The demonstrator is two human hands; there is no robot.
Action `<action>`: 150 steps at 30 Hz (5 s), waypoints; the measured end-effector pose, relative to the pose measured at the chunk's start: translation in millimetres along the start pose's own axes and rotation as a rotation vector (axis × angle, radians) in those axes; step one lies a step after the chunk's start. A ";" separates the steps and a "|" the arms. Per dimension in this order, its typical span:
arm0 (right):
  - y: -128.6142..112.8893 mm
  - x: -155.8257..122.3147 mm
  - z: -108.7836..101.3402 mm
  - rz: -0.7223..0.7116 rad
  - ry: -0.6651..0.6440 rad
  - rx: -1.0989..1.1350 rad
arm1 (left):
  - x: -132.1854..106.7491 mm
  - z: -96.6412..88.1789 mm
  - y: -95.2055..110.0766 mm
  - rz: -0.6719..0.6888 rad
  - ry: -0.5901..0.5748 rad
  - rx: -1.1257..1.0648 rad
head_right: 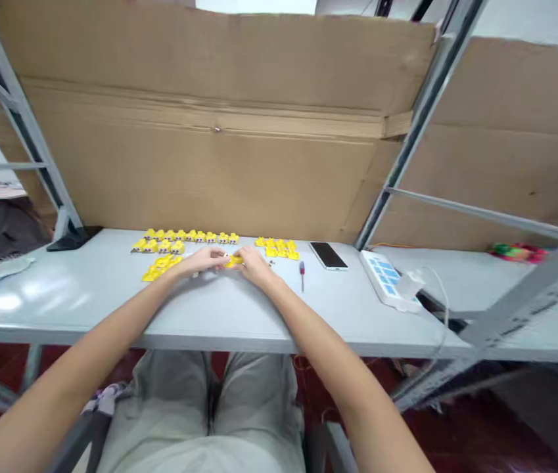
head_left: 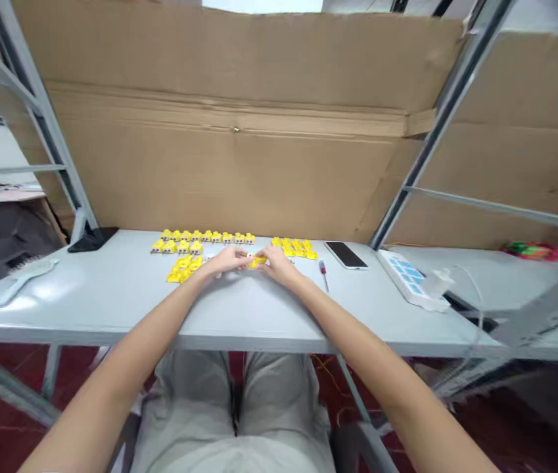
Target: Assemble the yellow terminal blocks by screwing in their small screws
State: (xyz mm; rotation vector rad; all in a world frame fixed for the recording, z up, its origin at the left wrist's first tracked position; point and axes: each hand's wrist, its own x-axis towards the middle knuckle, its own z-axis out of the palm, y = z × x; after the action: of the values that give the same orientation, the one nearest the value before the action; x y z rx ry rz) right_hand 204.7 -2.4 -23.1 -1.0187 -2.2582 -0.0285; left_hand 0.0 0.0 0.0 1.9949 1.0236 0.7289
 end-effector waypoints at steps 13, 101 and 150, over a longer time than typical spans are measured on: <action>-1.7 0.3 -8.1 -0.063 0.022 -0.002 | -6.5 2.7 13.6 -0.151 0.102 -0.365; 29.6 -10.6 -39.6 0.560 -0.204 -0.052 | -5.0 24.6 11.2 0.189 -0.014 0.228; -27.6 -3.3 -50.1 0.427 -0.432 0.090 | -6.4 26.5 7.9 0.298 -0.052 0.457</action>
State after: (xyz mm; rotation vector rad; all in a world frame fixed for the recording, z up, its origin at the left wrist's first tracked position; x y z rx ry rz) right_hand 215.4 -37.5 20.9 -1.5534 -2.3294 0.5149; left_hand 19.9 -18.2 -8.7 2.5878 0.9308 0.6300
